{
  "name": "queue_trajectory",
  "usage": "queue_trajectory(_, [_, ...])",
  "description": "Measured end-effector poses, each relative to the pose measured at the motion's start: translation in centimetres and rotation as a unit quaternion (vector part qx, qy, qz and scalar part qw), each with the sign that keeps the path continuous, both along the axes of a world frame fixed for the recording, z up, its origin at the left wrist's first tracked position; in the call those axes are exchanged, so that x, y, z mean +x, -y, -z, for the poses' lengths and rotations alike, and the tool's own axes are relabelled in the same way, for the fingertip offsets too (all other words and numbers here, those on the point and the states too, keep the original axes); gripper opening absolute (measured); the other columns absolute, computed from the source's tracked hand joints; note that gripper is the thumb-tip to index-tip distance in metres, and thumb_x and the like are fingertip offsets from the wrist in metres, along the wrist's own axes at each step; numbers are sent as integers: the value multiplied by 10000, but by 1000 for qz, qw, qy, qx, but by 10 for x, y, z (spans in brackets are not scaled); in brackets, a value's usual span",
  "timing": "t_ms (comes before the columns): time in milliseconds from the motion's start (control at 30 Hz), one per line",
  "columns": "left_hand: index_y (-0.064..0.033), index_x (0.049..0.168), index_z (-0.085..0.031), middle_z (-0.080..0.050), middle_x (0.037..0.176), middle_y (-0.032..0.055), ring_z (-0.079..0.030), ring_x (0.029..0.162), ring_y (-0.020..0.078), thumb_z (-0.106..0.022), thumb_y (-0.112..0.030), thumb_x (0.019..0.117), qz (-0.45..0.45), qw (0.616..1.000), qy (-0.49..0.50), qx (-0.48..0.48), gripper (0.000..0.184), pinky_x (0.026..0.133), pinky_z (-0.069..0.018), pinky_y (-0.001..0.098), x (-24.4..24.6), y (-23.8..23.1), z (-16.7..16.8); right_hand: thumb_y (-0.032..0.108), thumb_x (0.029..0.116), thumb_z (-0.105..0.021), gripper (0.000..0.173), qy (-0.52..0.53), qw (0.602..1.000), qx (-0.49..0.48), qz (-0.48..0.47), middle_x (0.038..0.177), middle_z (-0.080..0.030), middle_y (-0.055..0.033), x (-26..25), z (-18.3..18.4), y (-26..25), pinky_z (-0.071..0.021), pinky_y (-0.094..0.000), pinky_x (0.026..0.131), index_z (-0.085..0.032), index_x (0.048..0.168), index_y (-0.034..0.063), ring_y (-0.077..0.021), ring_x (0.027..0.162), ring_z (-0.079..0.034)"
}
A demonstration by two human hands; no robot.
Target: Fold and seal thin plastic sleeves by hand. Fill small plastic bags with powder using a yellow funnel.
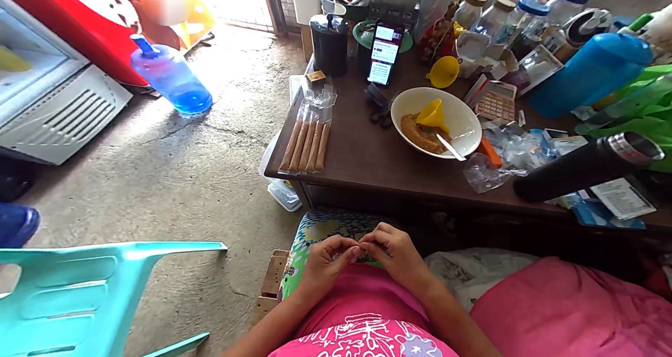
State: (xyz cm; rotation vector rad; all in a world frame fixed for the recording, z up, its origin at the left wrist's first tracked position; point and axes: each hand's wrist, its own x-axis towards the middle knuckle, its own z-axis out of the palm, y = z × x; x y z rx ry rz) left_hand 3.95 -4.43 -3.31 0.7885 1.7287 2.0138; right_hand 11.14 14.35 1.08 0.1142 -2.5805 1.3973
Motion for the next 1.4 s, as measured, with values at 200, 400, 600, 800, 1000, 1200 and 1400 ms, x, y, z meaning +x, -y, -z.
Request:
queue_trajectory(200, [-2, 1006, -724, -740, 905, -18, -703, 781, 44, -677, -51, 955, -4, 1000, 5, -6, 85, 752, -610, 232, 0, 0, 0, 262, 1039, -576, 414, -99, 988, 108, 43, 700, -546, -90, -5, 14, 13, -510, -269, 624, -622, 718, 5, -179, 682, -584])
queue_trajectory(400, [-13, 1005, -728, -740, 902, -27, -697, 778, 33, -689, -67, 952, -8, 1000, -4, -14, 85, 745, -605, 224, -1, 2, 1, 162, 946, -712, 191, -32, 999, -32, 7, 817, -660, -106, -3, 5, 4, -531, -154, 686, -760, 914, -20, -66, 729, -628])
queue_trajectory(600, [2, 1019, -716, -737, 916, -28, -697, 798, 32, -679, -61, 956, 1, 1000, -10, -22, 96, 767, -607, 233, 0, -1, 3, 89, 967, -684, 163, 26, 993, -99, -51, 990, -697, -126, -2, -2, -8, -577, -180, 783, -763, 1067, -13, -78, 885, -682])
queue_trajectory(800, [-15, 1029, -725, -744, 934, -25, -703, 811, 47, -671, -76, 969, 1, 1000, -13, -20, 101, 775, -608, 240, 0, 2, 1, 127, 957, -707, 170, 9, 995, -94, -4, 916, -702, -116, 2, 2, -6, -563, -170, 750, -769, 1007, -24, -65, 812, -670])
queue_trajectory(1000, [-65, 1037, -742, -751, 946, -47, -706, 797, 49, -682, -117, 971, 1, 1000, -19, -19, 102, 761, -611, 232, -1, 1, 4, 225, 1014, -630, 257, -118, 968, 82, 207, 828, -694, -75, 0, 8, -32, -568, -281, 661, -767, 928, 24, -126, 727, -655])
queue_trajectory(1200, [-73, 1027, -747, -754, 929, -50, -709, 777, 47, -691, -131, 968, -3, 1000, -15, -20, 100, 742, -614, 222, 1, -1, 3, 234, 965, -723, 245, -211, 837, 270, 427, 1245, -602, -204, 9, -6, -116, -548, -404, 832, -742, 1162, 91, -295, 1012, -625])
queue_trajectory(1400, [-58, 1023, -745, -753, 925, -37, -708, 775, 54, -689, -118, 962, -1, 999, -13, -29, 102, 744, -614, 226, 1, -4, 0, 446, 881, -771, 406, -90, 828, 348, 430, 1425, -546, -257, -8, -30, -157, -432, -633, 1000, -771, 1015, 63, -487, 1278, -501])
